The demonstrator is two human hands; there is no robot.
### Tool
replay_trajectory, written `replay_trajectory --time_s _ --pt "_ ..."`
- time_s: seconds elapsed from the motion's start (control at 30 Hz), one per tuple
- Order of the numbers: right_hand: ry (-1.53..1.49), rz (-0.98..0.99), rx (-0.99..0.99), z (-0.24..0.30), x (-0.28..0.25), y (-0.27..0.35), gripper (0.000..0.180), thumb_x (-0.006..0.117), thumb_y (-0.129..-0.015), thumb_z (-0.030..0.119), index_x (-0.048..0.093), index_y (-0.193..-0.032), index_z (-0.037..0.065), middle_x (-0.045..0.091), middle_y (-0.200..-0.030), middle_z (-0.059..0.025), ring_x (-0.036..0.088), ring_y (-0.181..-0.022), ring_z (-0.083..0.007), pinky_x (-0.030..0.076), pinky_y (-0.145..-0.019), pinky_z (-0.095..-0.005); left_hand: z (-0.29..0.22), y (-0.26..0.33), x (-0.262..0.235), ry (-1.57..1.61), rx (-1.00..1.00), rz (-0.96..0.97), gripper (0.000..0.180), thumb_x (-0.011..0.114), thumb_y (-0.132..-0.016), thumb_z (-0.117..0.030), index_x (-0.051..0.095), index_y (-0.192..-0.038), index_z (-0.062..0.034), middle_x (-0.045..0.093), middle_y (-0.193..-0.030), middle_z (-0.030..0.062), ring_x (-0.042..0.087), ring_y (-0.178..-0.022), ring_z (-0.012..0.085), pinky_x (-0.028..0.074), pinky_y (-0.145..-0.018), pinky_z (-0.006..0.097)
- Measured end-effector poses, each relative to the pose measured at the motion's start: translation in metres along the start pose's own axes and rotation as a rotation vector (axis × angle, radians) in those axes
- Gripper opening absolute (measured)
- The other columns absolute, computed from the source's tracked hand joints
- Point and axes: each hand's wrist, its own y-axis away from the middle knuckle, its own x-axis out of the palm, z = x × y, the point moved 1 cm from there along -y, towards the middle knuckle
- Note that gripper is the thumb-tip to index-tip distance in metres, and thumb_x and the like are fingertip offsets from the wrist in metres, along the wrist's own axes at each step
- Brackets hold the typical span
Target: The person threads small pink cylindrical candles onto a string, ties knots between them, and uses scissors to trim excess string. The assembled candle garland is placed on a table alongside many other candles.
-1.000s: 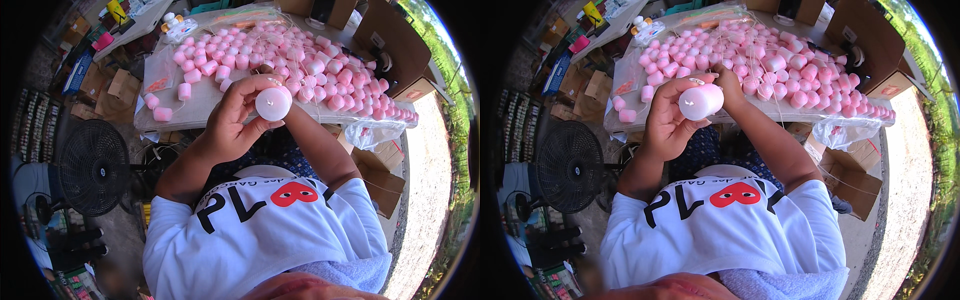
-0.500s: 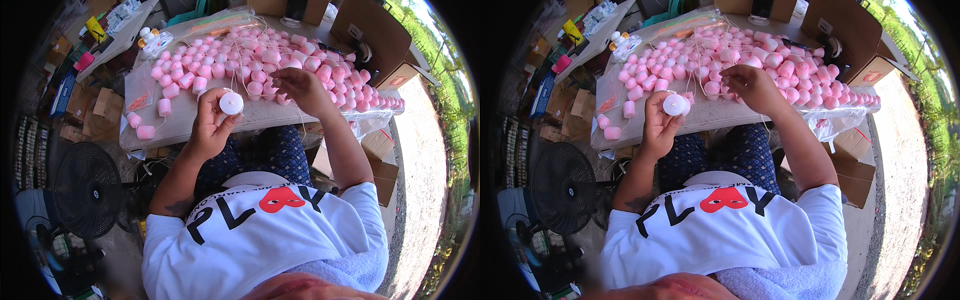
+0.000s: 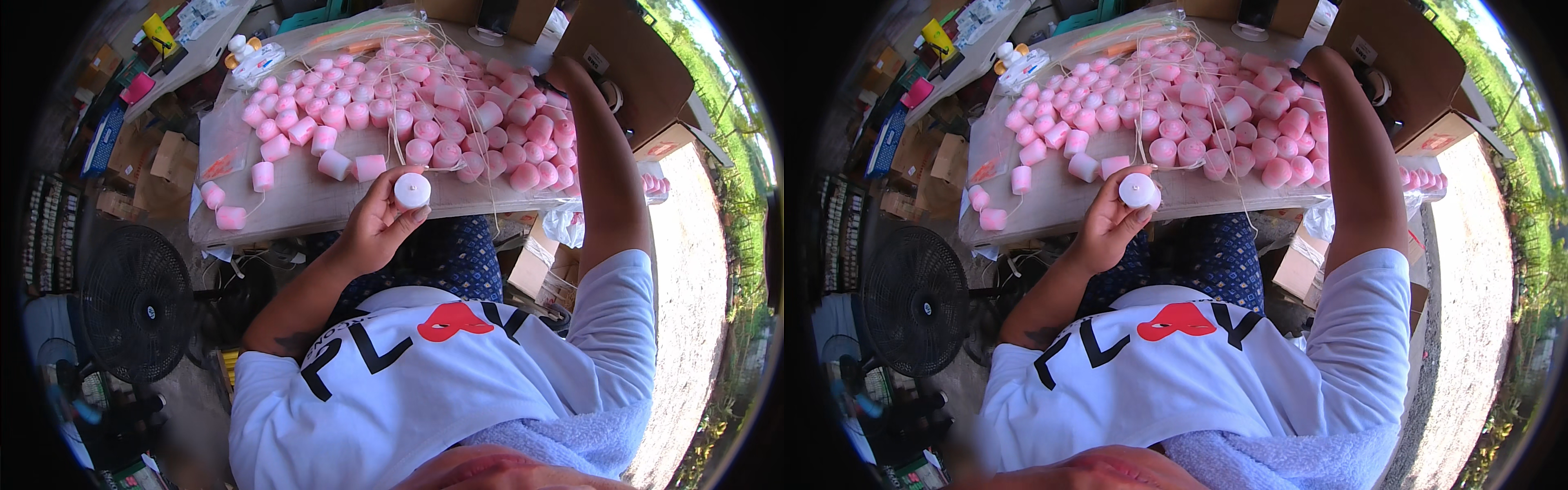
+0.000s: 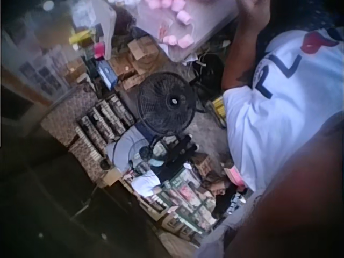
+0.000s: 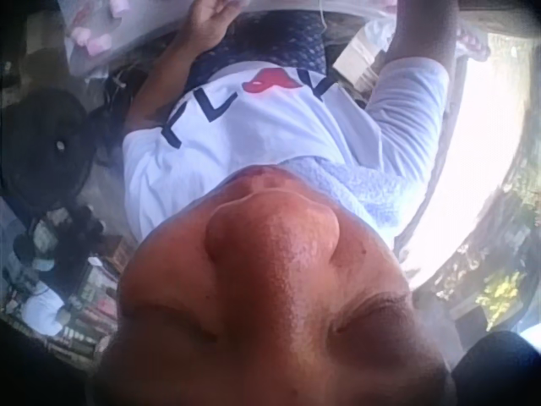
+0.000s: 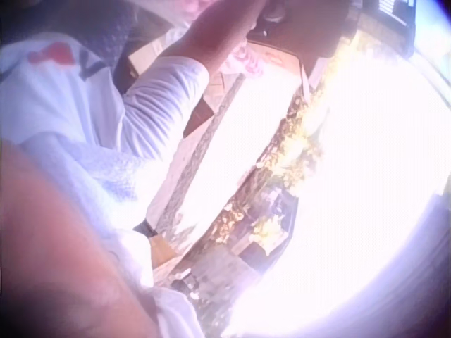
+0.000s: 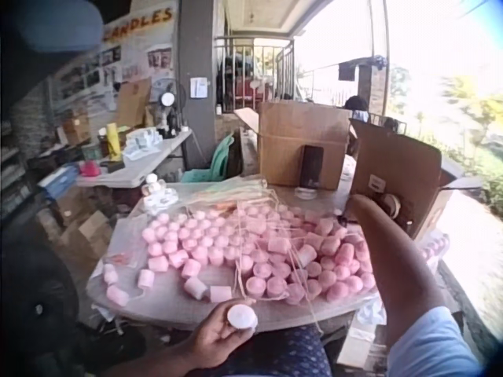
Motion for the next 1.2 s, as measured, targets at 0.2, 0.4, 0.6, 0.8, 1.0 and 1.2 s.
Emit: replay_trajectory --time_s 0.2,0.4,0.6,0.8,1.0,1.2 --pt "-0.065 0.316 0.147 -0.015 -0.018 -0.010 0.019 0.062 -0.077 0.016 0.069 -0.089 0.004 0.063 -0.073 -0.0133 0.056 -0.051 -0.0182 0.045 -0.042 -0.0315 0.001 -0.001 -0.005 0.015 -0.024 0.017 0.039 0.051 -0.096 -0.004 0.035 -0.132 -0.0069 0.047 -0.126 0.0077 0.054 -0.107 0.0137 0.050 -0.087 0.028" --pt "-1.139 0.286 0.288 -0.040 -0.081 0.100 0.019 0.063 -0.086 0.019 0.065 -0.096 0.003 0.062 -0.070 -0.0033 0.054 -0.058 -0.0071 0.049 -0.054 -0.0279 0.010 0.000 -0.008 -0.013 0.088 0.060 0.041 0.052 -0.095 -0.001 0.034 -0.132 -0.0065 0.046 -0.123 0.0065 0.052 -0.104 0.0108 0.046 -0.089 0.027" --pt "-1.824 -0.145 -0.251 0.095 -0.045 0.245 0.056 0.068 -0.083 0.005 0.044 -0.133 -0.003 0.063 -0.100 -0.0069 0.063 -0.082 -0.0127 0.052 -0.066 -0.0246 0.020 0.000 -0.007 -0.223 0.174 -0.008 0.044 0.062 -0.090 -0.005 0.038 -0.126 -0.0040 0.049 -0.109 0.0068 0.051 -0.101 0.0128 0.044 -0.088 0.028" --pt "-1.937 -0.035 -0.281 0.202 -0.035 0.321 0.061 0.066 -0.082 -0.004 0.040 -0.137 -0.001 0.063 -0.105 -0.0093 0.063 -0.093 -0.0140 0.050 -0.075 -0.0247 0.022 -0.001 -0.005 -0.361 0.301 -0.028 0.044 0.068 -0.087 -0.008 0.042 -0.122 -0.0036 0.050 -0.109 0.0085 0.052 -0.099 0.0159 0.044 -0.087 0.029" --pt "-1.808 -0.299 -0.601 0.227 -0.077 0.334 0.062 0.059 -0.088 -0.003 0.029 -0.142 -0.001 0.058 -0.116 -0.0158 0.060 -0.102 -0.0194 0.046 -0.089 -0.0284 0.024 0.003 -0.010 -0.419 0.294 -0.052 0.042 0.066 -0.088 -0.008 0.041 -0.121 -0.0055 0.049 -0.106 0.0056 0.050 -0.099 0.0128 0.043 -0.087 0.028" --pt "-1.495 -0.373 -0.681 0.241 -0.058 0.335 0.060 0.052 -0.090 -0.004 0.023 -0.143 -0.003 0.054 -0.120 -0.0178 0.056 -0.110 -0.0225 0.043 -0.093 -0.0308 0.016 -0.002 -0.005 -0.626 0.421 -0.082 0.044 0.068 -0.087 -0.010 0.040 -0.121 -0.0061 0.050 -0.104 0.0064 0.051 -0.094 0.0155 0.043 -0.084 0.028"
